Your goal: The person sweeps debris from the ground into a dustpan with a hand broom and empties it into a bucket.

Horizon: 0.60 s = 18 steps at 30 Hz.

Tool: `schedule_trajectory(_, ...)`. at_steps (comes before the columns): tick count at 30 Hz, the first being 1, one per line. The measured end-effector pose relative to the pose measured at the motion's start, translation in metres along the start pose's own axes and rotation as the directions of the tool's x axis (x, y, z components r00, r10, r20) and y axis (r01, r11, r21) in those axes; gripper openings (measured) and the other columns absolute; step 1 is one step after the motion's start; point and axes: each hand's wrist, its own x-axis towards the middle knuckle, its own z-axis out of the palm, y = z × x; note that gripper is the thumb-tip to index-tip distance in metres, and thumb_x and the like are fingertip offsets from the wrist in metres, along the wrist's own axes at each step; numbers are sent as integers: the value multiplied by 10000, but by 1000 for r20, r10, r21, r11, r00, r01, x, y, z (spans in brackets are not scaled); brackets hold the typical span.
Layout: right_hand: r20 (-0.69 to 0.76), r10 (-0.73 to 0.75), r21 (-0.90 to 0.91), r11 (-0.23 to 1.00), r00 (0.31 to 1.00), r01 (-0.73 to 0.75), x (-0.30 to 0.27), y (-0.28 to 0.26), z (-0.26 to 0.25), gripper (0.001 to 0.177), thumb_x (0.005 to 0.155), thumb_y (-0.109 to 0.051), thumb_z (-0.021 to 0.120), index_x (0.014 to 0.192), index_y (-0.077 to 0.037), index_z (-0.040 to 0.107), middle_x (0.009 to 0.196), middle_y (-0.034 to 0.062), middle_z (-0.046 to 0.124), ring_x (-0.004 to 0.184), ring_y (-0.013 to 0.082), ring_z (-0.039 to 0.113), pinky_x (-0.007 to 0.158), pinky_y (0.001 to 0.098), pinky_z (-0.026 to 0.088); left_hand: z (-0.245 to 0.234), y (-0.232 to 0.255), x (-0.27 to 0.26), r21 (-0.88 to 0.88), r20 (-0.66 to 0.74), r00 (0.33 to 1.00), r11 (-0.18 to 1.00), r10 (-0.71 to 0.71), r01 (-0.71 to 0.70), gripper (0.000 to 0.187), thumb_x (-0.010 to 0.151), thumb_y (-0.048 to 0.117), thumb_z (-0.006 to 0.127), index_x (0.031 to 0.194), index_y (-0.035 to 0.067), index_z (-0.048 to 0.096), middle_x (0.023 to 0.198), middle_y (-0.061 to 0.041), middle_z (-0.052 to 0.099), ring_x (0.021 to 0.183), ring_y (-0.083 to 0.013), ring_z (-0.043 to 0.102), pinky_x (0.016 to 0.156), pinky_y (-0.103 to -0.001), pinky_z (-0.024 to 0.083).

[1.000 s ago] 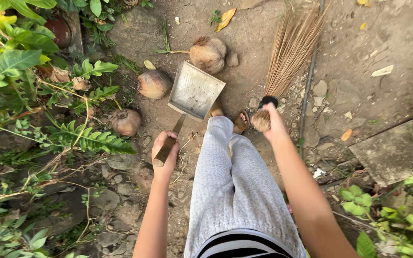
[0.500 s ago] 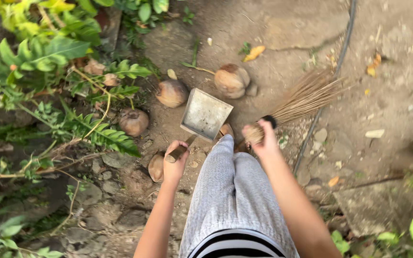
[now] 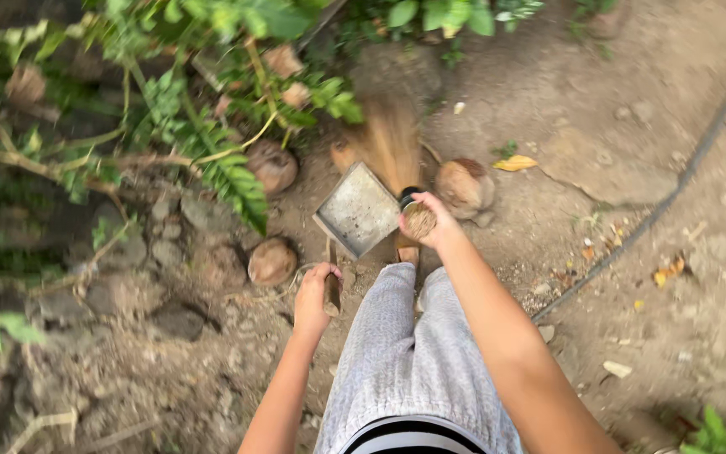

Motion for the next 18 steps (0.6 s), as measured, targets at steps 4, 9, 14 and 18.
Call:
schedule_trajectory(4, -74, -295, -24, 956, 953, 294, 16, 46, -6, 270, 808, -211, 761, 956, -77, 579, 853, 127, 629, 715, 309, 675, 622, 450, 612, -6, -10, -14, -39, 3, 986, 985, -167, 167, 267, 839, -9, 573, 1046, 149, 631, 1037, -75, 712, 1098, -305, 652, 911, -386, 506)
schedule_trajectory(9, -201, -197, -230, 962, 960, 149, -29, 149, -3, 257, 768, -177, 686, 992, -110, 580, 820, 152, 636, 668, 347, 670, 604, 489, 587, -3, -16, -11, -13, -90, 984, 988, -152, 151, 347, 724, -41, 620, 1026, 127, 639, 1107, -115, 695, 1121, -360, 615, 877, -418, 501)
schedule_trajectory(14, -56, -84, -266, 962, 995, 66, 8, 14, -33, 273, 797, -200, 709, 987, -33, 605, 836, 161, 646, 687, 338, 676, 622, 470, 613, 6, -19, -2, 5, -123, 976, 984, -177, 179, 344, 707, -28, 665, 1016, 124, 647, 1114, -119, 703, 1112, -365, 624, 884, -426, 506)
schedule_trajectory(18, -109, -219, -68, 975, 970, 213, 1, 1, -48, 271, 807, -220, 732, 965, -70, 571, 816, 127, 623, 717, 285, 650, 655, 445, 615, 5, -19, -6, -74, -124, 972, 979, -199, 191, 203, 793, 58, 706, 977, 121, 650, 1079, -106, 707, 1062, -348, 649, 863, -423, 524)
